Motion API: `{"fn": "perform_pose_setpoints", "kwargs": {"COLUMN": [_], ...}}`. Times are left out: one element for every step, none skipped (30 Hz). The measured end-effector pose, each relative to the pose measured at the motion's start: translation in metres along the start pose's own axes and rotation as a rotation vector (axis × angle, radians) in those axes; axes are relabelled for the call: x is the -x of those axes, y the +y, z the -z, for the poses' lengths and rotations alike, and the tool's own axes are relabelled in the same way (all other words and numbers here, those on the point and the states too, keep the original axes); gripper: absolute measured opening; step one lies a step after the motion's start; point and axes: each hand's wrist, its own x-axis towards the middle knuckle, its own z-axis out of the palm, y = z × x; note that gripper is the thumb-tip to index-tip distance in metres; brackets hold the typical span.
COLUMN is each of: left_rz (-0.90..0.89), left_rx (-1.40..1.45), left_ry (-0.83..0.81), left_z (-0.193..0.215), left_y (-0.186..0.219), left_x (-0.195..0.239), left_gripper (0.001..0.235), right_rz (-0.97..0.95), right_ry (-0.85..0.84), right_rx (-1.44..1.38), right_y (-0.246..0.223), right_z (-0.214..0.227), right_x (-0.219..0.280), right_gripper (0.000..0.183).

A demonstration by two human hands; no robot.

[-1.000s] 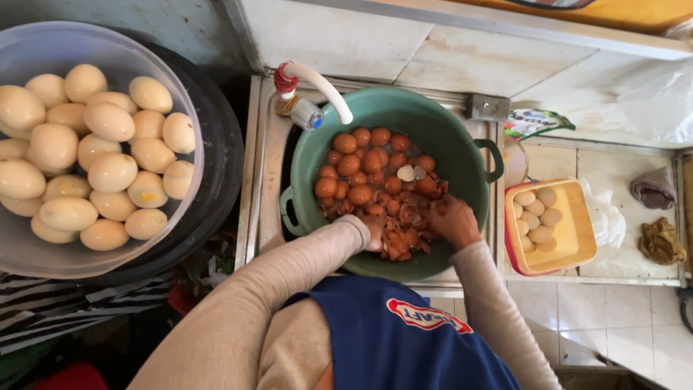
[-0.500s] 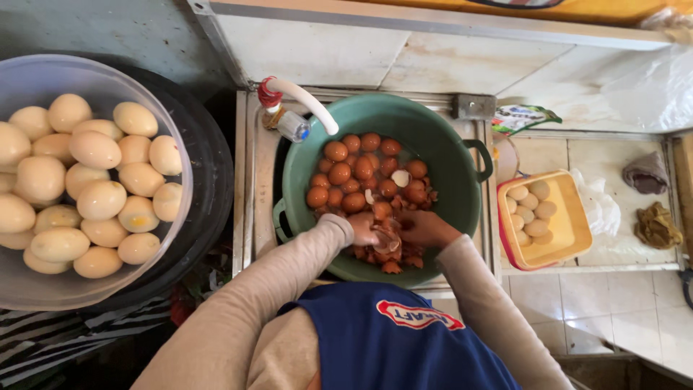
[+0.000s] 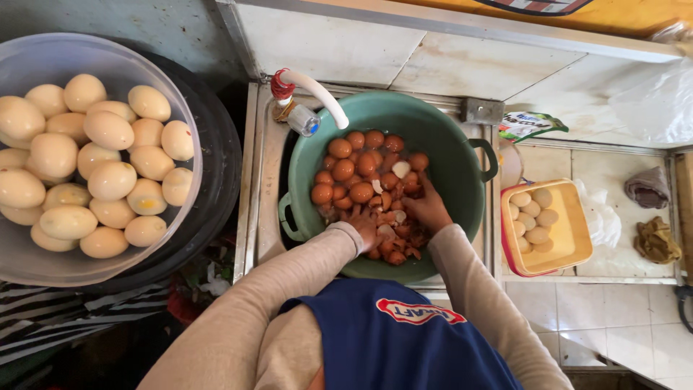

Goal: The person peels hard-boiled eggs by hand in a sink filled with water. They remove the shells and place the peeled eggs into a nearby container. The process is repeated for multiple eggs.

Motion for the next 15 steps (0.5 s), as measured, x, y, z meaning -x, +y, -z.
{"fn": "perform_pose_setpoints", "kwargs": {"left_rz": [-0.100, -0.145, -0.189, -0.234, -0.276, -0.297, -0.307, -0.286, -0.280, -0.278, -0.235, -0.185, -0.110, -0.105, -0.098], "left_rx": [-0.011, 0.119, 0.249, 0.379, 0.289, 0.215, 0.143, 0.077, 0.015, -0.046, -0.070, -0.095, -0.127, -0.172, -0.212], "left_ry": [0.052, -0.017, -0.083, -0.148, -0.092, -0.051, -0.006, 0.034, 0.073, 0.120, 0.105, 0.079, 0.009, -0.002, -0.014], "left_z": [-0.004, -0.008, -0.013, -0.019, -0.025, -0.031, -0.035, -0.039, -0.044, -0.047, -0.044, -0.041, -0.037, -0.030, -0.023], "left_y": [0.001, 0.003, 0.008, 0.012, 0.014, 0.018, 0.012, 0.007, 0.005, 0.001, -0.003, -0.005, 0.000, 0.004, 0.007], "left_x": [-0.003, -0.006, -0.010, -0.014, -0.016, -0.018, -0.021, -0.023, -0.023, -0.021, -0.021, -0.018, -0.015, -0.011, -0.004], "left_gripper": [0.070, 0.072, 0.074, 0.075, 0.077, 0.075, 0.072, 0.070, 0.068, 0.066, 0.064, 0.062, 0.063, 0.065, 0.067], "right_rz": [-0.031, 0.027, 0.087, 0.147, 0.233, 0.319, 0.407, 0.247, 0.078, -0.095, -0.036, 0.021, 0.072, 0.105, 0.136], "right_ry": [-0.006, 0.026, 0.054, 0.081, 0.139, 0.195, 0.254, 0.106, -0.041, -0.188, -0.152, -0.116, -0.076, 0.015, 0.101], "right_rx": [-0.077, -0.152, -0.225, -0.298, -0.128, 0.043, 0.209, 0.401, 0.590, 0.773, 0.748, 0.722, 0.699, 0.673, 0.648], "right_y": [-0.008, -0.015, -0.021, -0.025, -0.026, -0.025, -0.024, -0.022, -0.017, -0.013, -0.010, -0.008, -0.008, -0.012, -0.013], "right_z": [0.003, 0.007, 0.010, 0.014, 0.016, 0.019, 0.019, 0.017, 0.014, 0.012, 0.006, -0.002, -0.004, -0.006, -0.008], "right_x": [0.010, 0.017, 0.022, 0.025, 0.026, 0.026, 0.023, 0.021, 0.021, 0.022, 0.025, 0.031, 0.038, 0.042, 0.050], "right_gripper": [0.093, 0.091, 0.089, 0.087, 0.076, 0.066, 0.057, 0.055, 0.056, 0.058, 0.053, 0.048, 0.044, 0.041, 0.039]}}
